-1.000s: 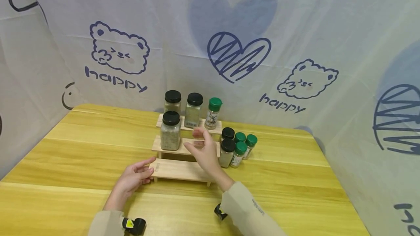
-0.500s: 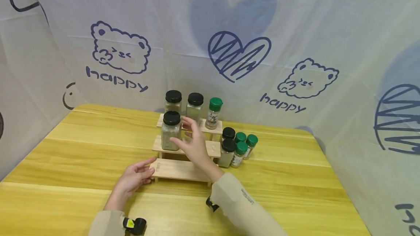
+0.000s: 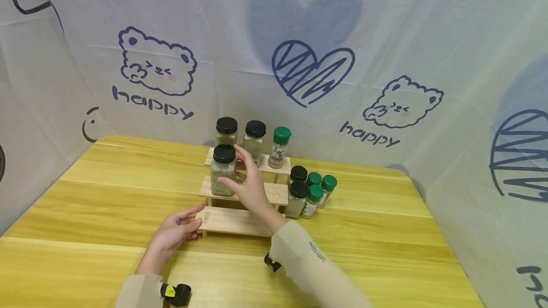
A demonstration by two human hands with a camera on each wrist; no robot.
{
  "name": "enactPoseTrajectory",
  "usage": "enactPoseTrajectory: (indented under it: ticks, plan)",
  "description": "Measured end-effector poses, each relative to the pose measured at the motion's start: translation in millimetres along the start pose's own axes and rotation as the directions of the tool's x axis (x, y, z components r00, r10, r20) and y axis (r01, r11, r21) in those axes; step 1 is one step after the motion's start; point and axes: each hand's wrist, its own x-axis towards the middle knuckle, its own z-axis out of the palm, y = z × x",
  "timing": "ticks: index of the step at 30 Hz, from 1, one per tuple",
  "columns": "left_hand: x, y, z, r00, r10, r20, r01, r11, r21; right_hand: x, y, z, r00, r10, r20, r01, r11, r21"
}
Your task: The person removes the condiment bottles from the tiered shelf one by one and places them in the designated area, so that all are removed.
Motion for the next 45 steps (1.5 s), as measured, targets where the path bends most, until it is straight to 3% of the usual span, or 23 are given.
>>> enactPoseTrajectory:
  ticks: [9, 19, 33, 45]
  plan:
    - [0.3, 0.3, 0.0, 1.000, 0.002, 0.004, -0.002, 1.000, -0.004, -0.4, -3, -1, 1.000, 0.010, -0.008, -0.010, 0.999, -0.032]
    - [0.7, -1.2, -0.4, 1.000, 0.000, 0.004, 0.000, 1.000, -0.004, -4.4, -2, -2, 0.997, -0.059, -0.046, 0.057, 0.997, -0.051]
    - [-0.3, -0.5, -0.4, 1.000, 0.004, 0.008, -0.004, 1.000, -0.007, -13.8, -5, -14, 0.998, 0.037, -0.044, -0.036, 0.999, 0.023]
    - [0.4, -0.6, 0.4, 1.000, -0.001, -0.001, 0.001, 1.000, 0.002, -25.7, -4, -32, 0.996, 0.044, -0.084, -0.041, 0.998, 0.040]
